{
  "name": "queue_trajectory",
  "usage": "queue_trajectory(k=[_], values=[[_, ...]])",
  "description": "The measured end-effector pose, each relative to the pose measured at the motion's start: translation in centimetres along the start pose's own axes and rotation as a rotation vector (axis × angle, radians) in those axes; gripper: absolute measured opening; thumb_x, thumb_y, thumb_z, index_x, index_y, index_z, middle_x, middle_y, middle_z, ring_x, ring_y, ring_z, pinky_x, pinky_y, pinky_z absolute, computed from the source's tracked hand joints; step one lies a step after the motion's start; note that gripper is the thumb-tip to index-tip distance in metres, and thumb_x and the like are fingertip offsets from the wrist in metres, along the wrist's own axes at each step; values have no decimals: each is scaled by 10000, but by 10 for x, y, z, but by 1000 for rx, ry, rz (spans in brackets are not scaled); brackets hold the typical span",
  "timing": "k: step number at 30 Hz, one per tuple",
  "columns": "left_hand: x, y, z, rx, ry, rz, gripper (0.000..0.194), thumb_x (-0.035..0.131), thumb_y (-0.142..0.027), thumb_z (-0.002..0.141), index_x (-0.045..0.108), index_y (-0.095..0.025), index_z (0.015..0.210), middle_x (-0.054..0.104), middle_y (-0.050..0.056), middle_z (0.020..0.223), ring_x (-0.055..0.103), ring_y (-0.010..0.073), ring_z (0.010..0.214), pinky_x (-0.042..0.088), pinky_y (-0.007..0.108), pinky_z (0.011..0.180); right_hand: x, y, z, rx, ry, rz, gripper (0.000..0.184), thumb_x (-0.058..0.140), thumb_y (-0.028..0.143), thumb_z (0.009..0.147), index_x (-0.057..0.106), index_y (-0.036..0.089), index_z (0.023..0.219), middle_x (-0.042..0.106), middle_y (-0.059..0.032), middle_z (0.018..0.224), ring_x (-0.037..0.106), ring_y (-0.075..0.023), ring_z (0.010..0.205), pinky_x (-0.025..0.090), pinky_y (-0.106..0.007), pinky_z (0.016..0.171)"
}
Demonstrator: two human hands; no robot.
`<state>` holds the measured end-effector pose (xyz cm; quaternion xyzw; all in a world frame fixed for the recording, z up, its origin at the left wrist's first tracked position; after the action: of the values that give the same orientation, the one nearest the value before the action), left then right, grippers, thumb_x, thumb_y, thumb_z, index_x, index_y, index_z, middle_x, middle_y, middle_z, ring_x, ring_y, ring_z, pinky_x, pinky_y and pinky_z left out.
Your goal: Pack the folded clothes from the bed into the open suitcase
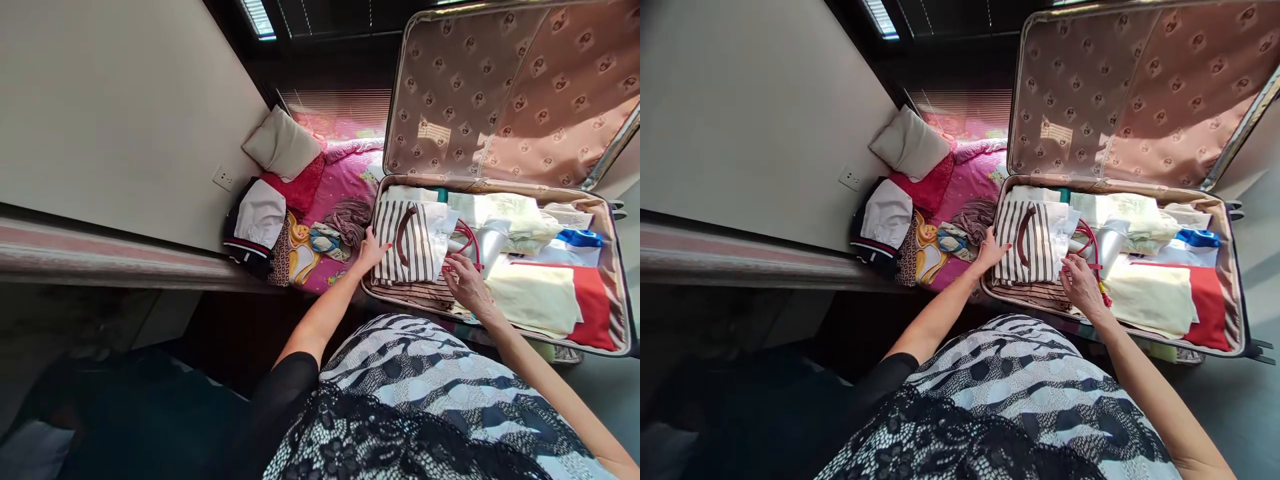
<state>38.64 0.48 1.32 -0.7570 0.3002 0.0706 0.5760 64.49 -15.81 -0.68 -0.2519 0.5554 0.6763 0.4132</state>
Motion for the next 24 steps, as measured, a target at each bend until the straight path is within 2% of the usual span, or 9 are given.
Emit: queue_trajectory(k=[3, 6, 10, 12, 15, 18, 21, 22, 24], values=[[34, -5, -8, 220, -45, 522, 879, 818, -367, 970, 426, -189, 1736, 277, 256, 1837, 281, 473, 1704, 281, 641, 1373, -1, 1, -10, -5, 24, -9, 391, 525, 373, 1068, 731, 199, 1350, 697, -211, 1387, 680, -352, 1304, 602, -567, 1084], [52, 4, -19, 369, 13, 790, 905, 746, -524, 1008, 374, -231, 1779, 127, 185, 1891, 41, 484, 1750, 115, 718, 1392, 7, 13, -10, -25, 86, -92, 502, 526, 409, 1083, 646, 203, 1525, 621, -238, 1537, 615, -380, 1403, 552, -587, 1130], [68, 25, -16, 393, 189, 877, 849, 644, -567, 1047, 385, -228, 1781, 140, 157, 1894, 47, 472, 1752, 87, 735, 1391, 47, 31, 0, -91, 270, -263, 650, 530, 451, 1087, 477, 281, 1712, 356, -206, 1807, 354, -440, 1644, 370, -671, 1251], [74, 31, -12, 412, 213, 870, 828, 627, -517, 1050, 381, -221, 1782, 126, 144, 1898, 33, 460, 1755, 70, 722, 1399, 71, 33, 0, -109, 368, -315, 692, 499, 469, 1092, 412, 285, 1753, 310, -199, 1833, 264, -440, 1690, 294, -689, 1286], [78, 35, -8, 428, 224, 803, 823, 667, -444, 1020, 415, -197, 1764, 138, 150, 1895, 12, 453, 1757, 58, 724, 1401, 91, 28, -4, -100, 442, -380, 751, 461, 523, 1095, 354, 230, 1778, 296, -234, 1830, 230, -449, 1700, 284, -699, 1286], [68, 39, -11, 512, 227, 556, 773, 727, -472, 991, 547, -159, 1674, 264, 203, 1855, 140, 434, 1750, 147, 683, 1408, 88, 21, -3, -115, 479, -425, 727, 446, 549, 1100, 415, 213, 1744, 330, -244, 1813, 266, -449, 1687, 322, -688, 1267], [31, 58, -17, 579, 83, 72, 548, 646, -511, 1053, 697, -175, 1484, 529, 209, 1700, 465, 354, 1627, 428, 542, 1325, 76, 25, 4, -93, 479, -441, 653, 414, 539, 1111, 509, 234, 1681, 406, -237, 1774, 359, -441, 1643, 388, -674, 1214], [13, 72, -17, 512, -14, -101, 479, 589, -502, 1086, 717, -186, 1423, 612, 201, 1614, 579, 322, 1531, 530, 494, 1237, 72, 30, 7, -74, 464, -439, 634, 402, 542, 1116, 536, 239, 1657, 433, -237, 1755, 396, -436, 1620, 411, -667, 1193], [-25, 109, -13, 207, -256, -362, 400, 524, -473, 1123, 714, -192, 1335, 723, 188, 1427, 731, 278, 1306, 644, 422, 1040, 67, 41, 13, -37, 420, -427, 618, 397, 561, 1120, 573, 240, 1617, 480, -239, 1716, 458, -429, 1572, 450, -649, 1155]])
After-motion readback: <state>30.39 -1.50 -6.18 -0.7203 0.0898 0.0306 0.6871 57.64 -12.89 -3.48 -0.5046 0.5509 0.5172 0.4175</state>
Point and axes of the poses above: each hand's wrist, its own z-axis towards the middle knuckle, its own x-axis out of the palm, y = z × x, the point moved 3 cm from there along z, towards the middle knuckle
